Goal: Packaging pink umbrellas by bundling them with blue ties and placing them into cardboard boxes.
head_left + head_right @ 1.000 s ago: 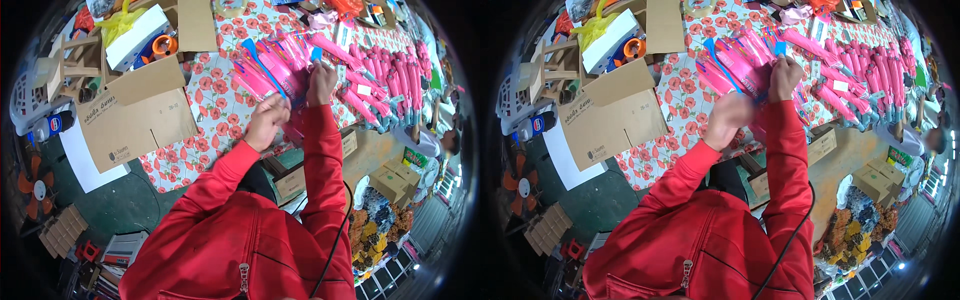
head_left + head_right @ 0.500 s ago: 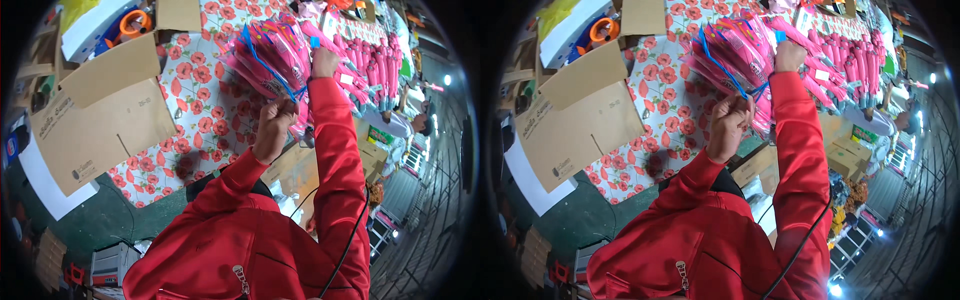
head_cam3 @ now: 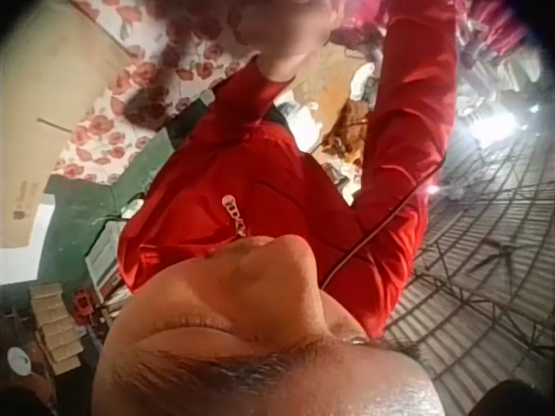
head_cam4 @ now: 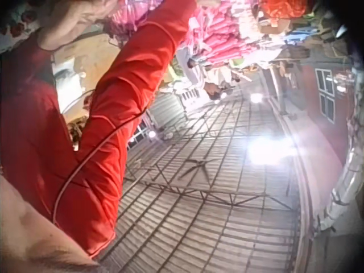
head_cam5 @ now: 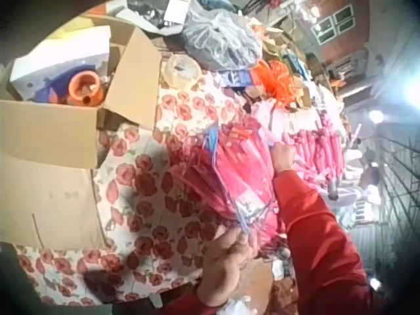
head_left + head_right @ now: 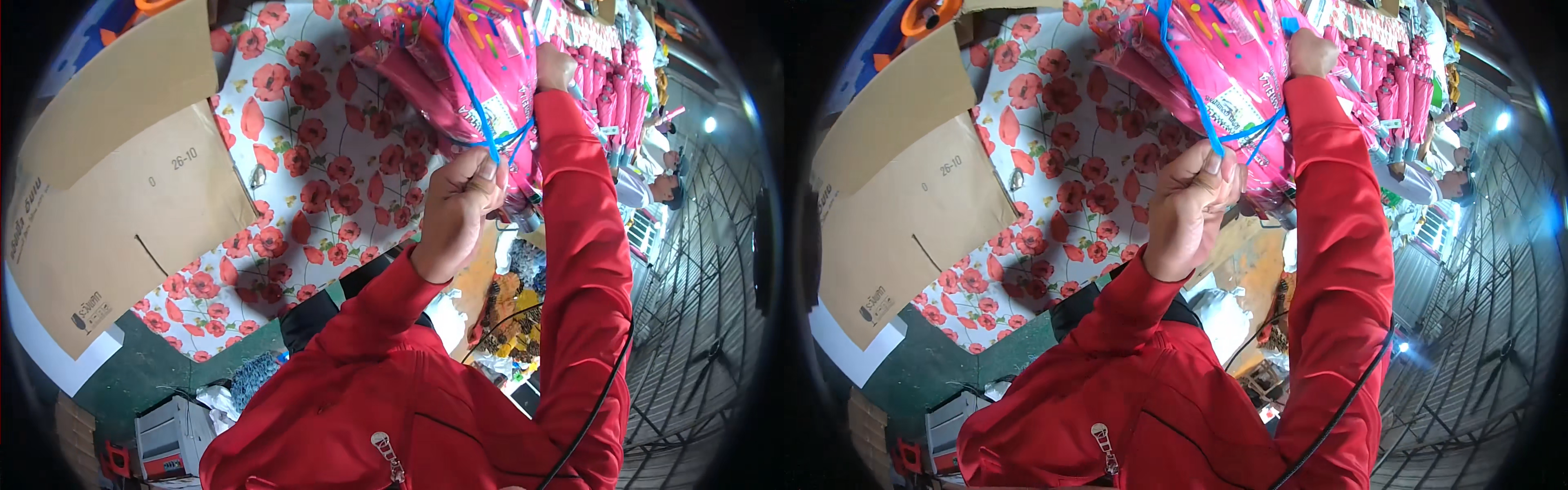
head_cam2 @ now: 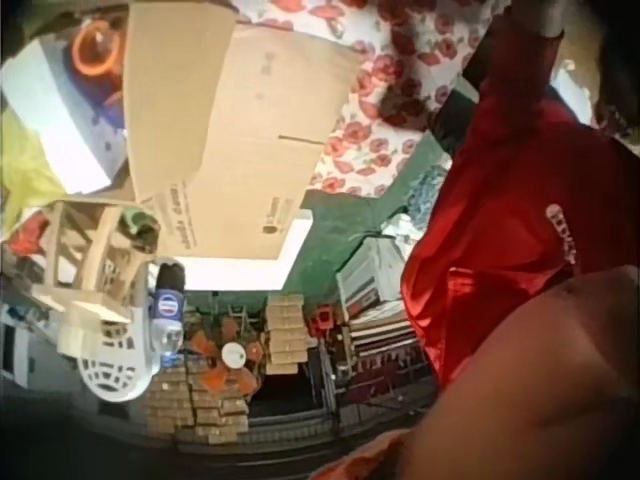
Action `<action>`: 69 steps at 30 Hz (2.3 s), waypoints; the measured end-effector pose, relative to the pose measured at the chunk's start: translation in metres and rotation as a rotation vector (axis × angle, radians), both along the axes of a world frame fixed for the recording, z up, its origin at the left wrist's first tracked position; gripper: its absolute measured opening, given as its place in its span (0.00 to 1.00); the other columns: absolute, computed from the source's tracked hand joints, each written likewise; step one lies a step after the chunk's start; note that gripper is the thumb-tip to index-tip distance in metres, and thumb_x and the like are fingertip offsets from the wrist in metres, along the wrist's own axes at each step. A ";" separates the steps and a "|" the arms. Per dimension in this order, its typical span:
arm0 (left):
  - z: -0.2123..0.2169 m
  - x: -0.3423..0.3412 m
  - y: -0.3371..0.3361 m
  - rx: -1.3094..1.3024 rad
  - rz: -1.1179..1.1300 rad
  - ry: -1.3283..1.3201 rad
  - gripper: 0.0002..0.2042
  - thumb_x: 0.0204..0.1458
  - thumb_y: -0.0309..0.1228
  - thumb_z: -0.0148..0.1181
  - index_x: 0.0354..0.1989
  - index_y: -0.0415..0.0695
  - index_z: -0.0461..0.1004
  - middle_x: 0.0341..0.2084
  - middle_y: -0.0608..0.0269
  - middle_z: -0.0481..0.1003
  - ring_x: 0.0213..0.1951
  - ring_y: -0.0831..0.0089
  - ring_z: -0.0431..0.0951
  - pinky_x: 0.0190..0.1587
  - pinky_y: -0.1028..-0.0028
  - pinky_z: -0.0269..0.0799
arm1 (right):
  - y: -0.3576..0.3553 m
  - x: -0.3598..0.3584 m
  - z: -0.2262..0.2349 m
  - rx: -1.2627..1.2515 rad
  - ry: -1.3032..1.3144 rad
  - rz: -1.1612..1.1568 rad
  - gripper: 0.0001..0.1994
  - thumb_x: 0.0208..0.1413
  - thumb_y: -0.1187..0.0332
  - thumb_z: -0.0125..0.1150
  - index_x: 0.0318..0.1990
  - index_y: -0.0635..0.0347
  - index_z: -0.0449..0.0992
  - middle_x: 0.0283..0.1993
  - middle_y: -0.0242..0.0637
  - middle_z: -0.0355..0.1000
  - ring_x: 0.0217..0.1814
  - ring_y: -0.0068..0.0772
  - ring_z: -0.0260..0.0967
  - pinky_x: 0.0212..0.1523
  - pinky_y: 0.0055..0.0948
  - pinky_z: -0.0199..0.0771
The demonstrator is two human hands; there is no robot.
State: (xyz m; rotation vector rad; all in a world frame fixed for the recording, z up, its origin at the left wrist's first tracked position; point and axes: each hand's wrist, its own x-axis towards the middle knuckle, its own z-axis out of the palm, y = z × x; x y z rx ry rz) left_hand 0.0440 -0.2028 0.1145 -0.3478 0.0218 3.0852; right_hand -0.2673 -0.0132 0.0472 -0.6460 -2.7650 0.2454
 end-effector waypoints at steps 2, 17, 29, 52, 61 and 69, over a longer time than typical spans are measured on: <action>0.002 -0.003 0.005 0.018 -0.010 -0.008 0.10 0.66 0.27 0.44 0.31 0.43 0.68 0.18 0.74 0.56 0.21 0.83 0.50 0.26 0.80 0.46 | 0.011 -0.015 -0.001 0.040 -0.010 -0.026 0.20 0.48 0.59 0.55 0.29 0.74 0.80 0.34 0.56 0.76 0.35 0.55 0.73 0.37 0.45 0.75; -0.006 -0.012 0.000 -0.049 0.015 0.041 0.10 0.65 0.25 0.45 0.29 0.43 0.68 0.20 0.72 0.60 0.23 0.83 0.53 0.26 0.80 0.49 | 0.099 -0.066 -0.073 0.658 0.005 0.311 0.20 0.50 0.58 0.54 0.24 0.70 0.79 0.33 0.60 0.77 0.34 0.59 0.74 0.31 0.55 0.74; -0.040 -0.034 0.014 -0.400 0.013 -0.196 0.10 0.66 0.30 0.47 0.33 0.41 0.71 0.17 0.73 0.61 0.20 0.84 0.55 0.25 0.81 0.52 | 0.022 0.035 -0.029 -0.555 0.054 0.220 0.15 0.51 0.62 0.57 0.24 0.66 0.82 0.22 0.43 0.76 0.21 0.40 0.68 0.24 0.36 0.67; -0.029 -0.033 0.047 -0.663 0.454 -0.574 0.12 0.66 0.31 0.49 0.26 0.47 0.66 0.13 0.77 0.52 0.15 0.85 0.48 0.20 0.79 0.46 | 0.023 0.112 0.109 -0.660 -0.622 0.817 0.13 0.57 0.61 0.64 0.30 0.64 0.78 0.24 0.41 0.72 0.29 0.41 0.69 0.30 0.36 0.67; -0.026 -0.037 0.050 -0.737 0.493 -0.645 0.12 0.65 0.32 0.49 0.27 0.46 0.67 0.13 0.78 0.52 0.15 0.86 0.48 0.20 0.80 0.45 | 0.015 0.114 0.094 -0.712 -0.495 0.942 0.10 0.54 0.66 0.65 0.28 0.63 0.77 0.24 0.43 0.71 0.27 0.46 0.67 0.31 0.39 0.68; -0.019 -0.040 0.053 -0.770 0.477 -0.712 0.12 0.65 0.32 0.49 0.27 0.46 0.67 0.13 0.78 0.52 0.15 0.86 0.48 0.20 0.80 0.45 | 0.009 0.129 0.102 -0.946 -0.316 0.902 0.05 0.58 0.72 0.61 0.33 0.65 0.75 0.32 0.42 0.73 0.28 0.36 0.68 0.32 0.35 0.70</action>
